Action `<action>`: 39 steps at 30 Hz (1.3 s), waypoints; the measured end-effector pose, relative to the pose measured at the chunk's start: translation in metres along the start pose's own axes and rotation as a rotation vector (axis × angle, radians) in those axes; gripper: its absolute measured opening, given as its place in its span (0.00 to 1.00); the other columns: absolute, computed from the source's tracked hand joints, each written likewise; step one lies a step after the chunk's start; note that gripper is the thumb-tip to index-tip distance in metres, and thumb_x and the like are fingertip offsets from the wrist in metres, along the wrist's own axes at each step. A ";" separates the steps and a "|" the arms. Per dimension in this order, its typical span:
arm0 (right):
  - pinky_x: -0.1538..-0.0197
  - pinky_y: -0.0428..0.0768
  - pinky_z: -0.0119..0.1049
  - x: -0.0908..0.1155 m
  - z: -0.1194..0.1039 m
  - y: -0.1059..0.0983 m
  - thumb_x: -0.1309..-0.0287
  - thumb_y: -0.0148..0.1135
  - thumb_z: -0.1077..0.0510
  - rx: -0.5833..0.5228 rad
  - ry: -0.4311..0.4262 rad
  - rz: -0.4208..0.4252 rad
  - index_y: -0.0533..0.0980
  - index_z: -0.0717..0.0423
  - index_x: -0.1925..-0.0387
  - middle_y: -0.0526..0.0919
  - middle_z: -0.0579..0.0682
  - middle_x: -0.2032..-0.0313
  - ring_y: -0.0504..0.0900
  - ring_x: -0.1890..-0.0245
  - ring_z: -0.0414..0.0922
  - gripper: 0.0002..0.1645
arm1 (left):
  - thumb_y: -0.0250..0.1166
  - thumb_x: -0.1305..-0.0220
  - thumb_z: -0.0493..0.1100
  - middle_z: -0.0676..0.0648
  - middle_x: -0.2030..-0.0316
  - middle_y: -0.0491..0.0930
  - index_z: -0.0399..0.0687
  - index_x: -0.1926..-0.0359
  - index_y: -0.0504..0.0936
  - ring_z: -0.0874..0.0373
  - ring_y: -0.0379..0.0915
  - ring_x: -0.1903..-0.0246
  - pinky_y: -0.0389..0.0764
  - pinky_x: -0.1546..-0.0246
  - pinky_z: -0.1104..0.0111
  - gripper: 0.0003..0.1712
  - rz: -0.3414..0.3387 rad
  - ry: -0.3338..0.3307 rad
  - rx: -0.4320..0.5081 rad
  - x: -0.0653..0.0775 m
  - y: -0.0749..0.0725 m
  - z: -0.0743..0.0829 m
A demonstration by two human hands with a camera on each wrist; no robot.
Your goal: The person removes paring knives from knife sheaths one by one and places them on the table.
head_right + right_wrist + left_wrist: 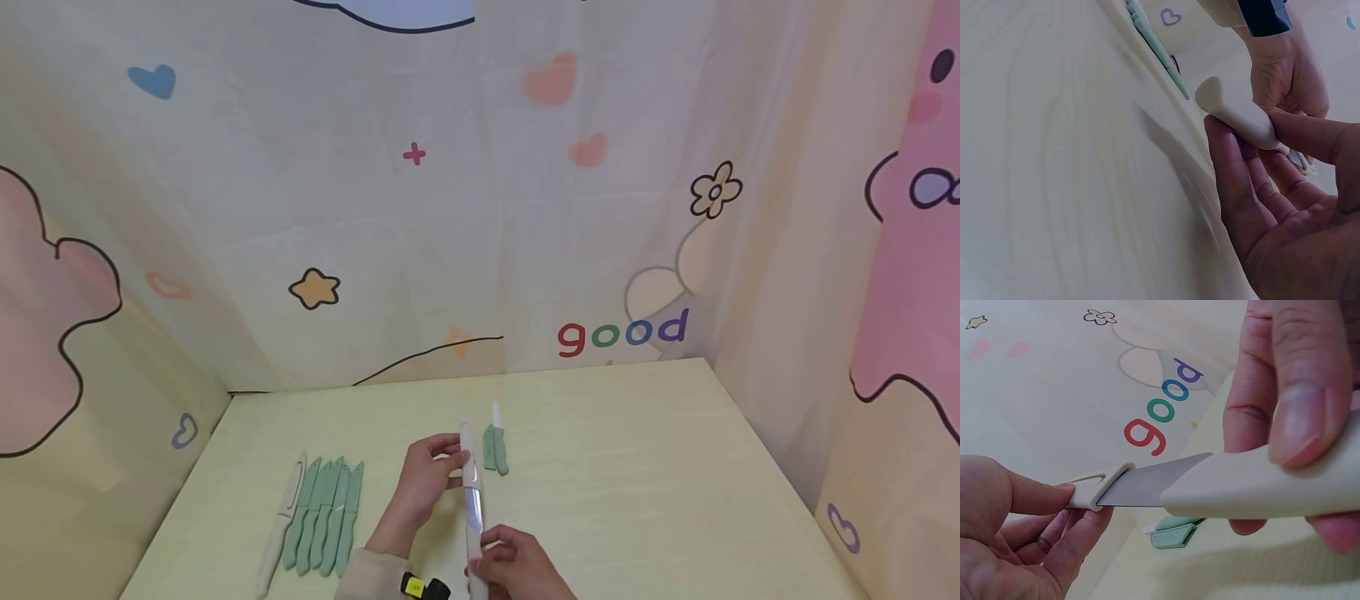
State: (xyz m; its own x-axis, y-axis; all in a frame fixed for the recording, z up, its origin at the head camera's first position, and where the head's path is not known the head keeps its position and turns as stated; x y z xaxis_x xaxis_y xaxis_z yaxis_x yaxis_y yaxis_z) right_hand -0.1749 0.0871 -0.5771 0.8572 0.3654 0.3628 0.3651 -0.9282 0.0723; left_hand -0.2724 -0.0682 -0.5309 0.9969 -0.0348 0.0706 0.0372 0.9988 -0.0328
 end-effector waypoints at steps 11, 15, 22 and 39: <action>0.67 0.82 0.36 0.002 0.005 -0.001 0.41 0.66 0.57 0.043 0.004 -0.017 0.74 0.62 0.52 0.87 0.53 0.65 0.79 0.71 0.46 0.18 | 0.64 0.39 0.33 0.39 0.60 0.76 0.36 0.49 0.80 0.49 0.78 0.64 0.87 0.70 0.63 0.16 0.009 -0.014 0.022 -0.001 0.000 -0.002; 0.67 0.82 0.35 0.003 0.006 -0.001 0.41 0.66 0.56 0.024 -0.004 -0.037 0.74 0.63 0.52 0.87 0.54 0.65 0.79 0.70 0.47 0.19 | 0.64 0.39 0.33 0.40 0.60 0.76 0.37 0.49 0.80 0.51 0.78 0.64 0.87 0.70 0.63 0.16 0.018 -0.016 0.021 -0.001 0.001 -0.001; 0.70 0.78 0.30 0.003 0.008 -0.002 0.41 0.66 0.56 0.017 0.002 -0.053 0.75 0.62 0.53 0.87 0.54 0.65 0.79 0.71 0.44 0.18 | 0.64 0.39 0.33 0.40 0.60 0.76 0.36 0.48 0.79 0.53 0.78 0.65 0.87 0.70 0.62 0.17 0.026 -0.007 0.032 0.000 0.001 0.000; 0.69 0.79 0.31 0.007 0.007 -0.004 0.43 0.67 0.57 0.070 0.031 -0.020 0.76 0.60 0.54 0.87 0.52 0.65 0.79 0.71 0.44 0.17 | 0.64 0.39 0.32 0.39 0.59 0.75 0.37 0.49 0.80 0.54 0.79 0.65 0.87 0.72 0.62 0.16 0.050 -0.001 0.046 -0.002 0.001 -0.001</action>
State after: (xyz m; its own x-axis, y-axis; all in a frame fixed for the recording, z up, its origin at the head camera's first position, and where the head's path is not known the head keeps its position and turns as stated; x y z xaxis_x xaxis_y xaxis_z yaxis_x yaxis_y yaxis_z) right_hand -0.1678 0.0934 -0.5819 0.8382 0.3804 0.3908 0.4074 -0.9131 0.0149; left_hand -0.2743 -0.0669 -0.5316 0.9974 0.0156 0.0706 -0.0163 0.9998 0.0095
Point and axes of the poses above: each hand's wrist, its own x-axis away from the middle knuckle, its own y-axis out of the palm, z = x × y, the point moved 3 cm from there along -x, towards the middle knuckle
